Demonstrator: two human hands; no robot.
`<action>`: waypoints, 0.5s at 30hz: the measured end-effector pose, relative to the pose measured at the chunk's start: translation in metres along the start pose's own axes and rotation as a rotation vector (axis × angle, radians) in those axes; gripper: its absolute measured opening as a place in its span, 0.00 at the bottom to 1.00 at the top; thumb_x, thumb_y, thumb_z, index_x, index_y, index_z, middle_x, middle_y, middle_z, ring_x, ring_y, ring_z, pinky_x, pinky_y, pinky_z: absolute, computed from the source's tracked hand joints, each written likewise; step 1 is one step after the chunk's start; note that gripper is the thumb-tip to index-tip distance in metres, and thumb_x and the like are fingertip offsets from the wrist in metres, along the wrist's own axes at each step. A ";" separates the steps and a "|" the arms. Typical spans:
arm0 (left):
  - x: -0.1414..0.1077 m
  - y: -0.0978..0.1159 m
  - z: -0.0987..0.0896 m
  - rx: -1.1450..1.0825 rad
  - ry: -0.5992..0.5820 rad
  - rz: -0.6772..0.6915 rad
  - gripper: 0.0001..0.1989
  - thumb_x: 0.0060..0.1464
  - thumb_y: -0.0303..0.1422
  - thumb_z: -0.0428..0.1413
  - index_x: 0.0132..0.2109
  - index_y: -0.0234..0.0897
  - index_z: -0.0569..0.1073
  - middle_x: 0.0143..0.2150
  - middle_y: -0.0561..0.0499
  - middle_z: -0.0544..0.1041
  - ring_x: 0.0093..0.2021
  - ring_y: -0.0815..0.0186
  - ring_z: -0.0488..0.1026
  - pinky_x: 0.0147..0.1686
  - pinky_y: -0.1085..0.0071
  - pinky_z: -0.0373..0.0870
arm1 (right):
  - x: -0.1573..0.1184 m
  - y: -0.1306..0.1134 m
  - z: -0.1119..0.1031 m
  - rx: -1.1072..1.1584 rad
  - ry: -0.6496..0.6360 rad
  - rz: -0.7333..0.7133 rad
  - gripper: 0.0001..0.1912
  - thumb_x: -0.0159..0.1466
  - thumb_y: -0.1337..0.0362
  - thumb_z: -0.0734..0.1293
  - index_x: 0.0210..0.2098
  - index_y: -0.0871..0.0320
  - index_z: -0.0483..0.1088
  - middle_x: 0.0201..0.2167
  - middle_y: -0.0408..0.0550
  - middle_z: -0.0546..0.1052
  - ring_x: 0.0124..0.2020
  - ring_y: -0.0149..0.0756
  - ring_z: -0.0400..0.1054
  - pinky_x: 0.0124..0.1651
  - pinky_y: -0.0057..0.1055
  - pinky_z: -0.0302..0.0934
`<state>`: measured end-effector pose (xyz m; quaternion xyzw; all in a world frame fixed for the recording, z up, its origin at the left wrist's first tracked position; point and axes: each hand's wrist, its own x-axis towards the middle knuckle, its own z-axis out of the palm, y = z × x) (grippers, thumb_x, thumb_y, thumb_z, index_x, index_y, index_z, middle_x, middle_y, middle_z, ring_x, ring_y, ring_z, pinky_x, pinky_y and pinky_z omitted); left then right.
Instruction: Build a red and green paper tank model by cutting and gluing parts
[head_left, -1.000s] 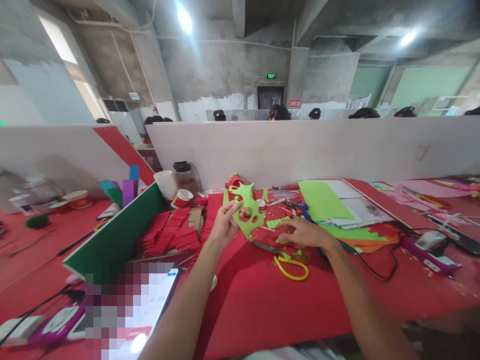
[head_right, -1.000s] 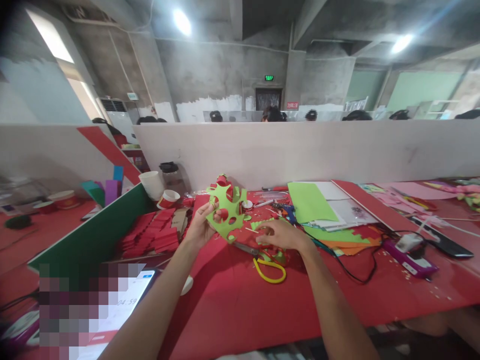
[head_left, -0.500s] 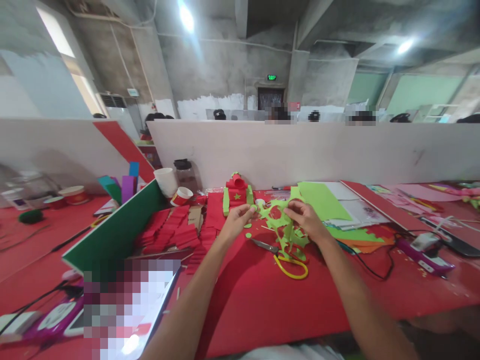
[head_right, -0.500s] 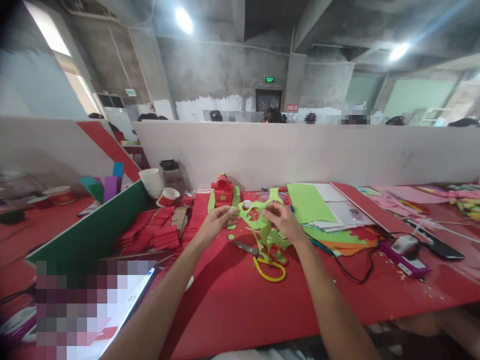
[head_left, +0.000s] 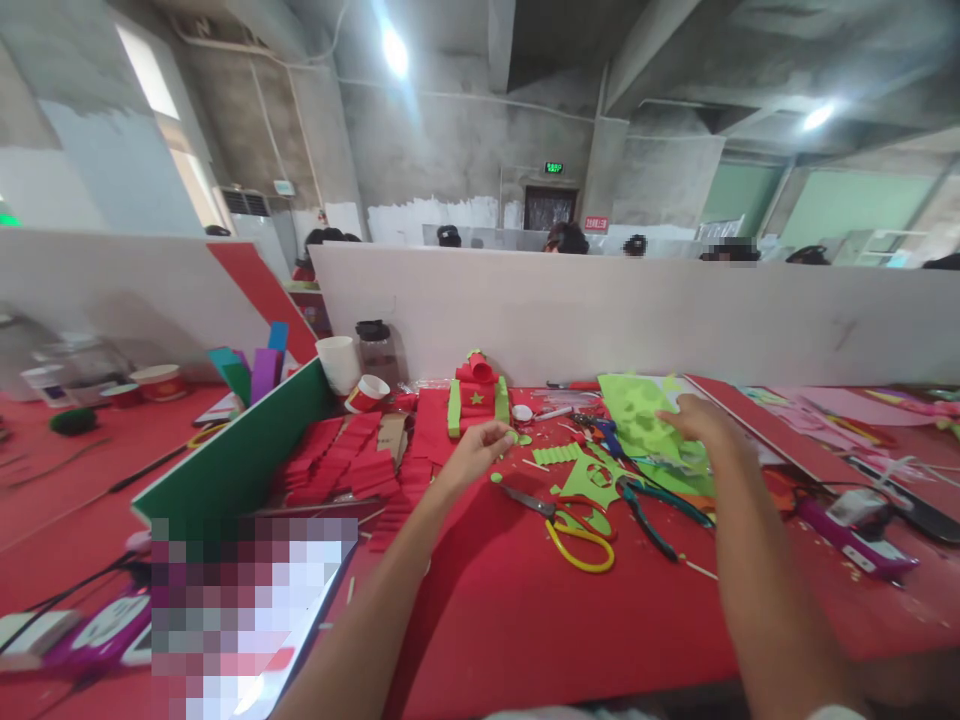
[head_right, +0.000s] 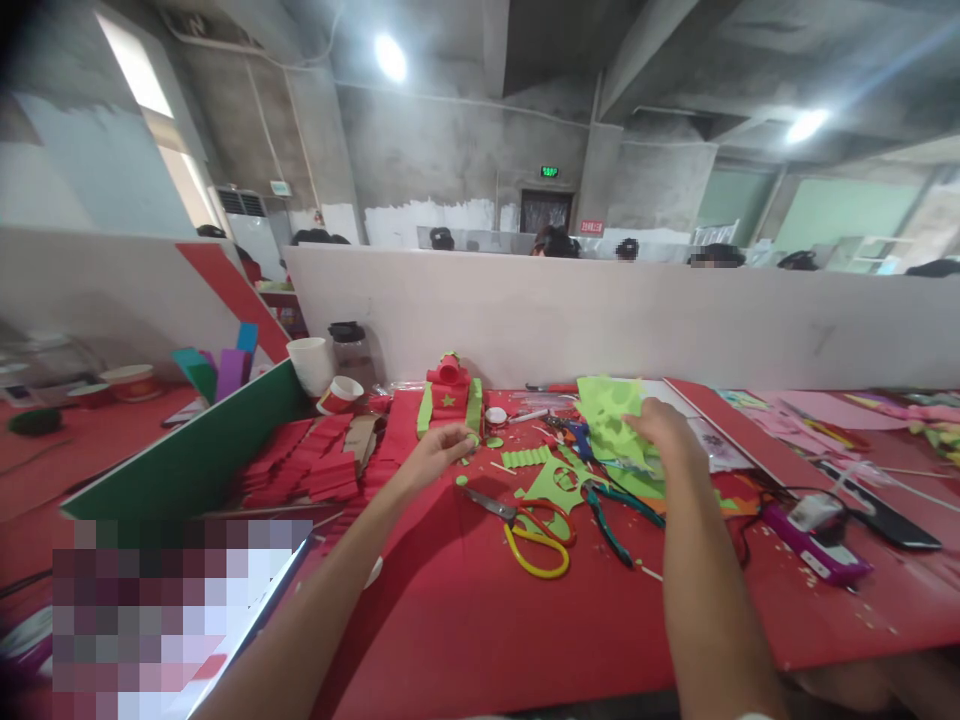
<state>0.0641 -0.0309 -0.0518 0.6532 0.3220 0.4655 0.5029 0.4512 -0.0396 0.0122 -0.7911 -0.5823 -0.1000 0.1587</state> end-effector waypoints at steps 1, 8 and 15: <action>0.000 0.000 0.000 0.006 0.001 -0.005 0.15 0.48 0.44 0.63 0.33 0.34 0.77 0.26 0.51 0.74 0.26 0.69 0.68 0.28 0.74 0.63 | -0.002 -0.009 -0.003 -0.084 -0.020 0.019 0.21 0.58 0.52 0.68 0.37 0.66 0.77 0.33 0.67 0.78 0.37 0.54 0.74 0.36 0.38 0.61; 0.003 -0.002 -0.001 -0.058 0.065 -0.001 0.17 0.44 0.43 0.66 0.36 0.35 0.75 0.27 0.52 0.75 0.27 0.69 0.71 0.29 0.73 0.66 | -0.050 -0.142 -0.027 0.402 -0.173 -0.528 0.27 0.63 0.48 0.66 0.56 0.55 0.68 0.45 0.56 0.78 0.41 0.43 0.74 0.40 0.32 0.62; 0.007 -0.002 -0.003 -0.144 0.153 0.055 0.18 0.41 0.42 0.67 0.34 0.35 0.72 0.24 0.54 0.73 0.24 0.70 0.70 0.26 0.75 0.65 | -0.056 -0.214 0.005 0.584 -0.418 -0.753 0.15 0.61 0.61 0.67 0.48 0.56 0.72 0.37 0.48 0.80 0.35 0.37 0.74 0.36 0.27 0.61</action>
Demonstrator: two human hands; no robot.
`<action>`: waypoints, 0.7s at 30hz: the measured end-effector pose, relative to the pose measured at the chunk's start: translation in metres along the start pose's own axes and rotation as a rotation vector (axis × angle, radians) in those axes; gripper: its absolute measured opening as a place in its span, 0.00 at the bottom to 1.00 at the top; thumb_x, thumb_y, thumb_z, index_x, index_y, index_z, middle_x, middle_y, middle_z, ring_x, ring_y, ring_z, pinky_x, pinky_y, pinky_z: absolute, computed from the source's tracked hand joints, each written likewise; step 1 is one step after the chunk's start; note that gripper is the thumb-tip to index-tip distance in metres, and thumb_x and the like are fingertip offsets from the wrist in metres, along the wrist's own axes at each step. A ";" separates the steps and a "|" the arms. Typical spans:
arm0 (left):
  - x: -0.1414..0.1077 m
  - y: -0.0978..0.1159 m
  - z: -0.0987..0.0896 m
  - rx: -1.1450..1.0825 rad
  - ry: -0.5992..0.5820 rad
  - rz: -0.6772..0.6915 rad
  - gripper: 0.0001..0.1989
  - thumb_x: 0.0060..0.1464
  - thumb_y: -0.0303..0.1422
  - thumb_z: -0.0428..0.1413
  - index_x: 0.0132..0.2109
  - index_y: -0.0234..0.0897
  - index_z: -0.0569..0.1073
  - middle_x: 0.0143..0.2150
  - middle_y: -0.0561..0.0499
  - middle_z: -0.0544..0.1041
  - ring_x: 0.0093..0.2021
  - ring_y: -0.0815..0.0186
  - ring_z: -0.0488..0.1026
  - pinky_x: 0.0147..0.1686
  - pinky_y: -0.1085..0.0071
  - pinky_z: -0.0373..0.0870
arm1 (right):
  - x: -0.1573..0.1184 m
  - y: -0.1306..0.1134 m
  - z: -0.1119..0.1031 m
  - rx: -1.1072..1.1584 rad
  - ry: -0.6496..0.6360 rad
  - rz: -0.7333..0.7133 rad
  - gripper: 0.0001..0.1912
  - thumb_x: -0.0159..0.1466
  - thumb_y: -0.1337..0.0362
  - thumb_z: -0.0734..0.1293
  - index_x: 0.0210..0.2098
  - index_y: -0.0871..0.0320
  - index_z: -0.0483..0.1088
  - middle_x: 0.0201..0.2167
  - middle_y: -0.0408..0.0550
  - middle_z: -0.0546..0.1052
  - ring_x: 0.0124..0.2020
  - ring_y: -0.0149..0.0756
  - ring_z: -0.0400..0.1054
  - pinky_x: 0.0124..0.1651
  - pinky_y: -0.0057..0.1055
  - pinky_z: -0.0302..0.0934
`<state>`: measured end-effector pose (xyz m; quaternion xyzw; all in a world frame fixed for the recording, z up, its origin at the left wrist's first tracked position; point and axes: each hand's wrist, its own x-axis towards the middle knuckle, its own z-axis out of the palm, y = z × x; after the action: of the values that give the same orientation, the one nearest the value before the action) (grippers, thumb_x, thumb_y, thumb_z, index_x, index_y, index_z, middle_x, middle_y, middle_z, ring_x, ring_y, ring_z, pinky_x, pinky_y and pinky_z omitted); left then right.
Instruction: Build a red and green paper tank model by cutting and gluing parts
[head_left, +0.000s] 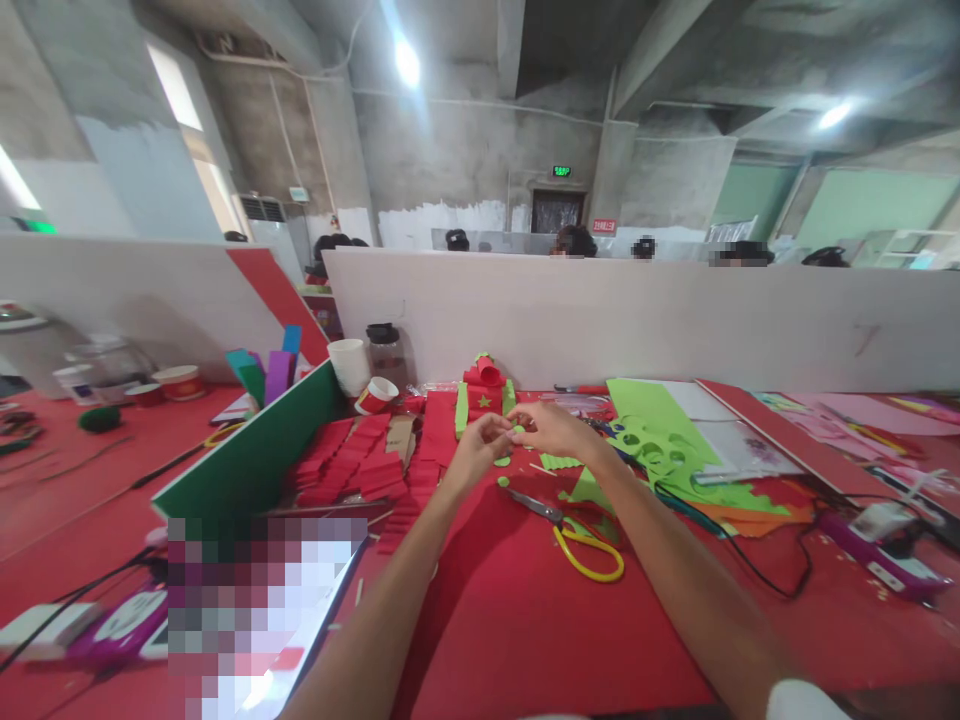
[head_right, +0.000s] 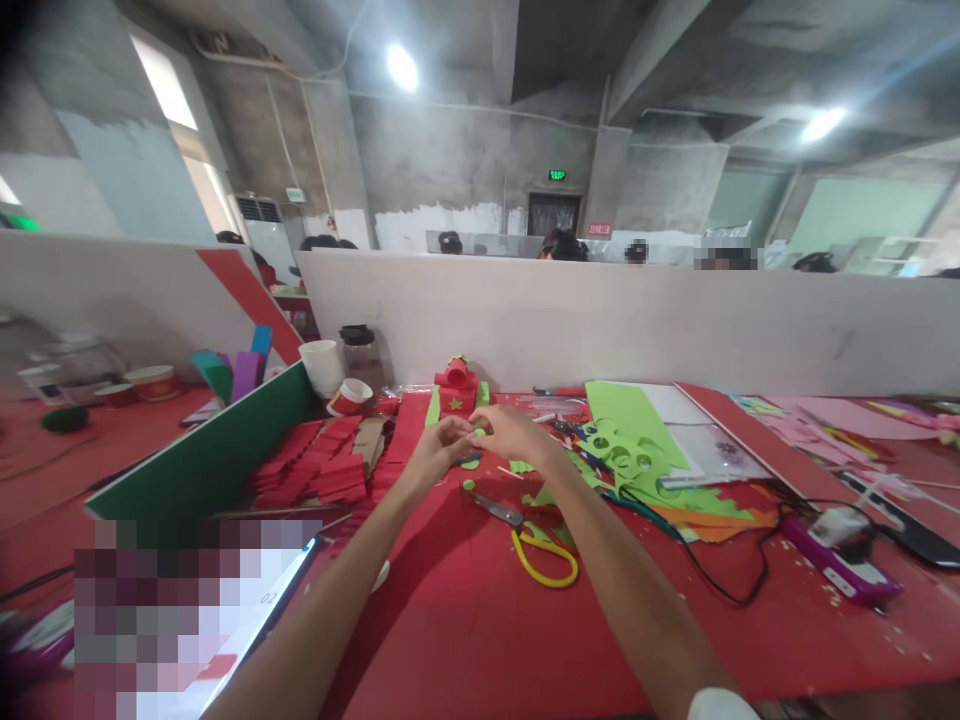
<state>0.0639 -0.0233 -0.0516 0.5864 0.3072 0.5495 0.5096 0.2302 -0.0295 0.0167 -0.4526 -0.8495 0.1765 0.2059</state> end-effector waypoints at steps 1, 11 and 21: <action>0.000 0.001 -0.001 0.012 0.009 0.006 0.17 0.42 0.42 0.67 0.34 0.36 0.72 0.25 0.54 0.73 0.25 0.69 0.71 0.27 0.75 0.65 | 0.003 0.003 0.001 0.008 0.005 -0.001 0.14 0.61 0.62 0.67 0.46 0.57 0.73 0.35 0.47 0.80 0.34 0.36 0.74 0.35 0.27 0.61; 0.026 0.029 -0.043 0.509 0.229 0.216 0.15 0.48 0.35 0.62 0.44 0.39 0.72 0.47 0.45 0.74 0.47 0.58 0.72 0.45 0.65 0.68 | -0.011 0.062 -0.067 -0.026 0.294 0.144 0.07 0.58 0.65 0.67 0.36 0.57 0.77 0.33 0.47 0.81 0.34 0.35 0.73 0.37 0.27 0.62; 0.105 0.016 -0.081 1.034 0.132 0.179 0.22 0.51 0.35 0.57 0.53 0.34 0.68 0.56 0.36 0.69 0.58 0.49 0.66 0.58 0.54 0.59 | -0.041 0.111 -0.100 -0.031 0.246 0.253 0.08 0.58 0.63 0.68 0.36 0.58 0.76 0.33 0.49 0.81 0.32 0.34 0.74 0.33 0.25 0.63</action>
<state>0.0051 0.0896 -0.0117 0.7494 0.5182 0.4035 0.0846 0.3787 0.0057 0.0402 -0.5772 -0.7567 0.1314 0.2774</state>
